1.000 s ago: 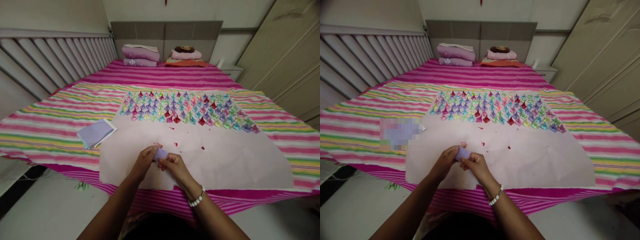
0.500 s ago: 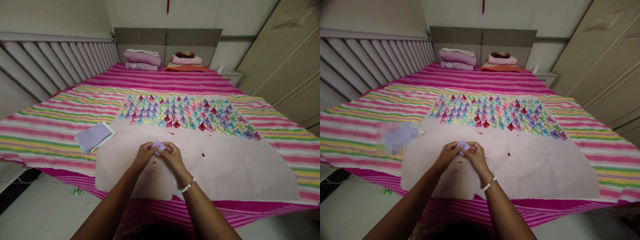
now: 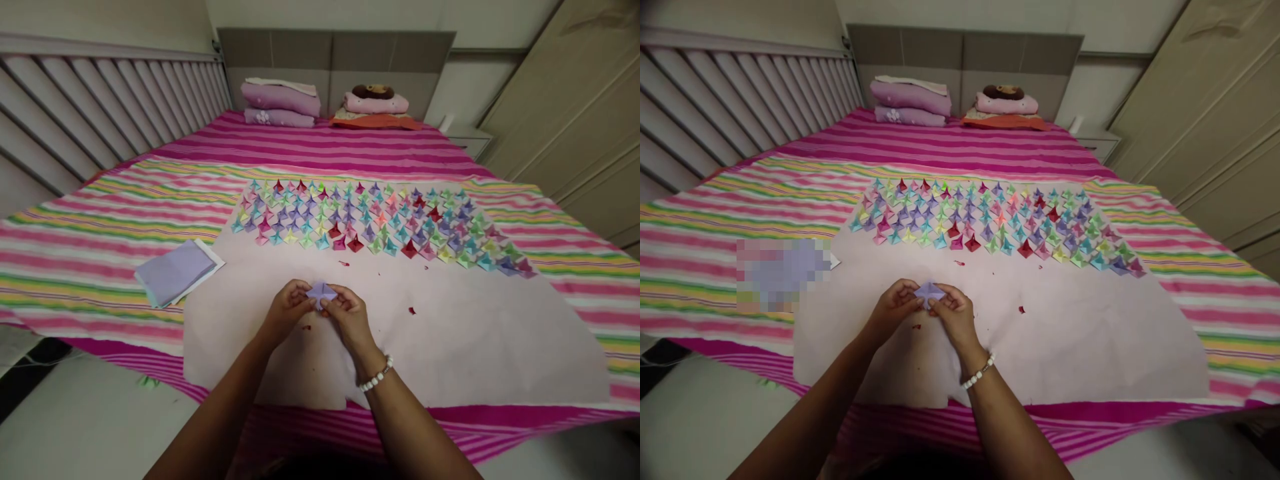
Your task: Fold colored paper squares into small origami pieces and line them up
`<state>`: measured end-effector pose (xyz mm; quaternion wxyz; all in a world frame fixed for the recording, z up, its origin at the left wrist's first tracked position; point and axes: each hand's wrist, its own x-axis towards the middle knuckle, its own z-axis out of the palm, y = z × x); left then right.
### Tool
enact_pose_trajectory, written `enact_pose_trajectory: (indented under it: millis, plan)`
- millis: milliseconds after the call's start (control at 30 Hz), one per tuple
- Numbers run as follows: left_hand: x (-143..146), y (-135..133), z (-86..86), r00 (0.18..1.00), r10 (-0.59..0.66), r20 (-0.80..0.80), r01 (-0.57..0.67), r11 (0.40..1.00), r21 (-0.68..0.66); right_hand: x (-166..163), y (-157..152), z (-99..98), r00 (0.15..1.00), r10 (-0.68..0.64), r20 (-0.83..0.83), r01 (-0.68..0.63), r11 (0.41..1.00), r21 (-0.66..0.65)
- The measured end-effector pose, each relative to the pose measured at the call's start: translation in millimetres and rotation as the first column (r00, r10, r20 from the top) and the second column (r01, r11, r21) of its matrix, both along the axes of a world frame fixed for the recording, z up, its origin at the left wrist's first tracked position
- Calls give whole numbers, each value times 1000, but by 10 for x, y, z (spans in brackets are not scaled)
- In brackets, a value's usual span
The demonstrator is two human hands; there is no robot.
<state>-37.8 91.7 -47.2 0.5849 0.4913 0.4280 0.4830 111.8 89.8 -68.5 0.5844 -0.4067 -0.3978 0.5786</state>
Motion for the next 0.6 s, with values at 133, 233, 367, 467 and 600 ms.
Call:
enact_pose_trajectory:
  millis: [133,233,367,467,600]
  plan:
    - [15,23,22,999,-9,-32,8,1000,-14,-7,-10,-13,1000,4,-18,-5,1000,-14]
    - [45,14,62,998,11,-59,-12,1000,-3,-4,-20,-23,1000,29,-10,-29,999,-15]
    - [68,-16,100,995,45,-93,-47,999,-17,2,-23,-42,996,71,-52,-72,997,-17]
    - [74,-41,113,992,88,-87,-91,995,-39,-3,-23,-45,989,84,-122,-89,996,-33]
    - [80,-73,133,992,99,-75,-104,993,-64,-2,-30,-23,980,96,-175,-107,993,-52]
